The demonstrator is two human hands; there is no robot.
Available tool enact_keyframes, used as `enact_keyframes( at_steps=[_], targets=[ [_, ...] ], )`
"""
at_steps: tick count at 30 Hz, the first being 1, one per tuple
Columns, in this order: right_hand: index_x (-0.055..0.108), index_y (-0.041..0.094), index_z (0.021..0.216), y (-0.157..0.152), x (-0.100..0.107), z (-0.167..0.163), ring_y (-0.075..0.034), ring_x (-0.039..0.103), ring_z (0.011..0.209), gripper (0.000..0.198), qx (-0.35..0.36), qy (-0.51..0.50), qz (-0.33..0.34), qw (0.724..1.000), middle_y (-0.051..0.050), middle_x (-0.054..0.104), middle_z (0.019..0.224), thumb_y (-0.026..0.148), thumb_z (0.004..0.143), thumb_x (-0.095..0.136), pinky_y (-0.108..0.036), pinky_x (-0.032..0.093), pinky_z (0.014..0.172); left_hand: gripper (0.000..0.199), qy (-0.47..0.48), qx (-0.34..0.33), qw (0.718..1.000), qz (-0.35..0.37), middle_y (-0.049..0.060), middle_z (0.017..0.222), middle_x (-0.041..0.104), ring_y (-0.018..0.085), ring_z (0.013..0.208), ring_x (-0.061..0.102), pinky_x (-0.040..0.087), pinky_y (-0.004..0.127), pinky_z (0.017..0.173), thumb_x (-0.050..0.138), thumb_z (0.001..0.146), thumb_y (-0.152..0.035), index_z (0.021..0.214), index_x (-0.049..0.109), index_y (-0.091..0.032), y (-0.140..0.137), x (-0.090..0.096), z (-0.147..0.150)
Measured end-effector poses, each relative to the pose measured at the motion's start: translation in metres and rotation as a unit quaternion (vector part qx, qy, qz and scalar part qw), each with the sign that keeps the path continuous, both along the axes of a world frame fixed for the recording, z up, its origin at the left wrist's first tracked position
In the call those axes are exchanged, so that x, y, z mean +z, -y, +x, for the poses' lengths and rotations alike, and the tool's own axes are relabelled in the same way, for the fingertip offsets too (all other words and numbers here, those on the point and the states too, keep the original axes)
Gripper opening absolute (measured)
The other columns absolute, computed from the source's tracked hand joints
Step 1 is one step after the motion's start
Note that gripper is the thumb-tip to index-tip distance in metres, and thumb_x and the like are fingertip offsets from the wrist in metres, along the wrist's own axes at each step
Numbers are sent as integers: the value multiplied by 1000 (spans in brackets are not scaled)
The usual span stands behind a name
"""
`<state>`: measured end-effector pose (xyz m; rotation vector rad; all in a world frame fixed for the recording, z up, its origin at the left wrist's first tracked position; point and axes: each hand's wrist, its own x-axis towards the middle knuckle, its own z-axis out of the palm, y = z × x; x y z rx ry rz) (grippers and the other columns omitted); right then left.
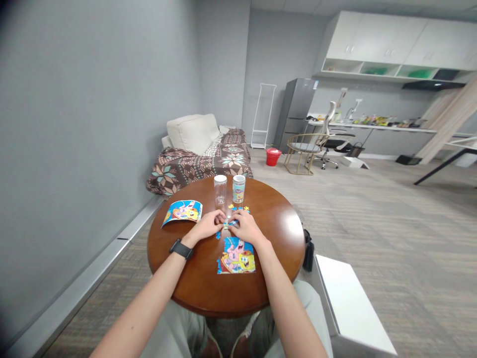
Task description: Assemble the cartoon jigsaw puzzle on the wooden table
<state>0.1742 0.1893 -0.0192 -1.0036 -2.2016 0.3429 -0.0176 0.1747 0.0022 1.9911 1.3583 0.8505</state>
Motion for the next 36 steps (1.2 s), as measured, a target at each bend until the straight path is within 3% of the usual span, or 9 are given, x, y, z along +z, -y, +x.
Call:
enact_keyframes(
  at_steps=[9,15,19,24,30,36],
  targets=[
    [70,21,85,4,5,3,-23,59,104,15,-3,4,-14,1000,-8,61,108,14,72,69,-42,45,97,30,20,-48,999,11,0,86,67,13,67,58,46,24,66,69,66,-17,94,59,-19,5,4,1],
    [68,20,82,5,9,5,-23,59,103,14,3,15,-16,1000,-8,62,106,14,69,71,-42,45,96,24,87,-64,994,-17,-1,73,64,12,65,57,46,24,65,67,65,-12,87,59,-17,0,1,1],
    [70,20,87,5,8,5,-23,60,102,16,1,22,-8,1000,-8,63,106,15,72,70,-41,45,96,23,150,-6,988,-33,-1,70,63,12,65,59,49,24,65,66,67,-11,88,56,-16,-5,0,1],
    [69,20,82,2,5,4,-23,59,103,11,-7,20,-6,1000,-8,64,105,16,72,71,-41,45,96,23,119,95,988,-27,0,70,65,12,63,60,49,25,65,64,70,-10,91,57,-16,-7,-3,-3],
    [64,20,81,0,6,6,-22,58,99,14,-15,4,-15,1000,-6,65,101,13,70,70,-39,44,93,25,78,97,992,-3,0,75,65,11,60,57,48,24,64,59,68,-4,89,59,-17,-8,-8,-2],
    [62,20,71,1,12,11,-19,59,90,8,3,-23,-24,999,-4,67,91,12,72,65,-37,44,90,19,66,98,993,17,-1,75,63,11,62,55,47,24,64,63,67,-9,84,58,-17,-5,-2,-1]
  ],
)
